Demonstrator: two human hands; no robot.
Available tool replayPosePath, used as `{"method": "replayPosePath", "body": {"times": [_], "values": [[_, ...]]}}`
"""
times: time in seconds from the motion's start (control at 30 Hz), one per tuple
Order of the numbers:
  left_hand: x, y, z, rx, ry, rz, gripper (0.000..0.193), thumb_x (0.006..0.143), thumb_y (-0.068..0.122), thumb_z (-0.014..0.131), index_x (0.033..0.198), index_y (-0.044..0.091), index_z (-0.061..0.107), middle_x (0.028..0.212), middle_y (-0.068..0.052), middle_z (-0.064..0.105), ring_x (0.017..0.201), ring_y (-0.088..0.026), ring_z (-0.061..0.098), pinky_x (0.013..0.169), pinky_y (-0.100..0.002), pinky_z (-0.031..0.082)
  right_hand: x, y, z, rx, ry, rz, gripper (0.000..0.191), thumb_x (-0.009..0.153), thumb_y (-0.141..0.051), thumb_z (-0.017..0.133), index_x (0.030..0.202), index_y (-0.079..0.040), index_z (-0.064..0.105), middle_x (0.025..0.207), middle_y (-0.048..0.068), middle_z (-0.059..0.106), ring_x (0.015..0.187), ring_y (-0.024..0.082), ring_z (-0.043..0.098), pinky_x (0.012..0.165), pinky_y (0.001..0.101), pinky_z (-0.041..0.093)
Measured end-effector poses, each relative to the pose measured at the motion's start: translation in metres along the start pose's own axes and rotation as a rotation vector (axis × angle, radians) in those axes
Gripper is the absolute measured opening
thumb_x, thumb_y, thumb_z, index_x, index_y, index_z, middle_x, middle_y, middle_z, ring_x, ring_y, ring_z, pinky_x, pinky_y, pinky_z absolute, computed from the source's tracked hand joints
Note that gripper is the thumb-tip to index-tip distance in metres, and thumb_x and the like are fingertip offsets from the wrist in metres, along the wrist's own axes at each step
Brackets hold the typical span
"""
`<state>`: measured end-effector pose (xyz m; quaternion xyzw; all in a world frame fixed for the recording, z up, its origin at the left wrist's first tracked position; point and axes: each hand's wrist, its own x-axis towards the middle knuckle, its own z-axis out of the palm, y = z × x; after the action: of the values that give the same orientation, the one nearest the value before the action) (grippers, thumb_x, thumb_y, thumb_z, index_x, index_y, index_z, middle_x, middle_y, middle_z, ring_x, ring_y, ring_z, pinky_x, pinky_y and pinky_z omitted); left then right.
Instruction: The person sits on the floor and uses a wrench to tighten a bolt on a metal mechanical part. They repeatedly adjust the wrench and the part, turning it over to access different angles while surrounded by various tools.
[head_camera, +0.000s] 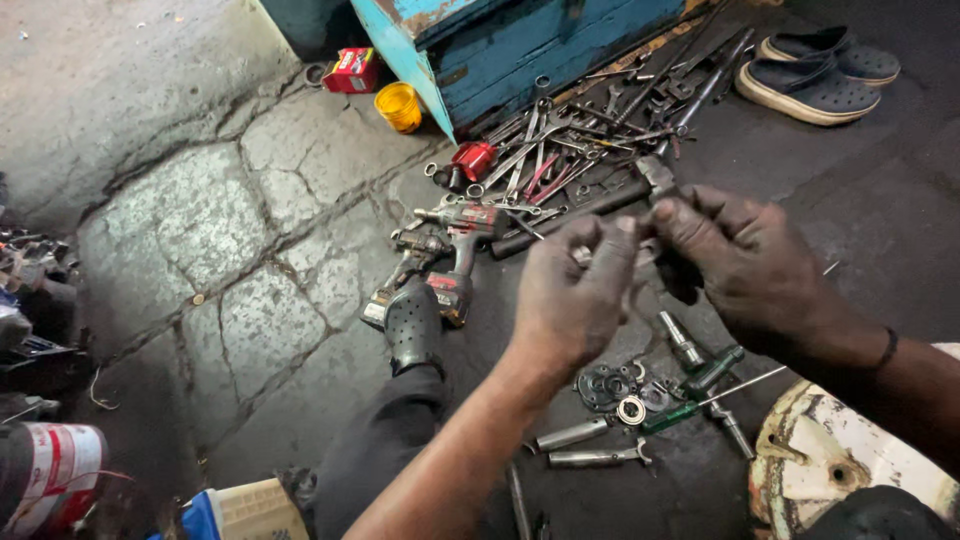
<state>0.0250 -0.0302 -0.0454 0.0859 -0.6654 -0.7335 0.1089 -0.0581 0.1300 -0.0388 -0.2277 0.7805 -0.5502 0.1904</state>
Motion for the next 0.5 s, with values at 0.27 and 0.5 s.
{"method": "replayPosePath", "body": {"times": [0.27,0.5], "values": [[0.005,-0.0045,-0.0007,-0.015,0.039,-0.046,0.03,0.103,0.027,0.059,0.081,0.008,0.065,0.06,0.003,0.058,0.048,-0.005,0.05,0.04,-0.025,0.038,0.001,0.0031,0.002,0.162,-0.057,-0.157,0.025,0.103,-0.024,0.053,0.112,-0.005,0.068,0.082,0.004,0.065,0.067,0.01,0.058,0.058,0.0238,0.05],[0.0065,-0.006,0.0007,-0.212,0.145,-0.244,0.025,0.099,0.027,0.06,0.082,0.011,0.066,0.056,0.002,0.055,0.041,-0.007,0.044,0.035,-0.026,0.031,-0.002,-0.0057,0.0051,0.157,-0.039,-0.042,0.03,0.103,-0.025,0.048,0.108,-0.006,0.07,0.077,0.003,0.069,0.062,0.009,0.059,0.054,0.0219,0.051]]}}
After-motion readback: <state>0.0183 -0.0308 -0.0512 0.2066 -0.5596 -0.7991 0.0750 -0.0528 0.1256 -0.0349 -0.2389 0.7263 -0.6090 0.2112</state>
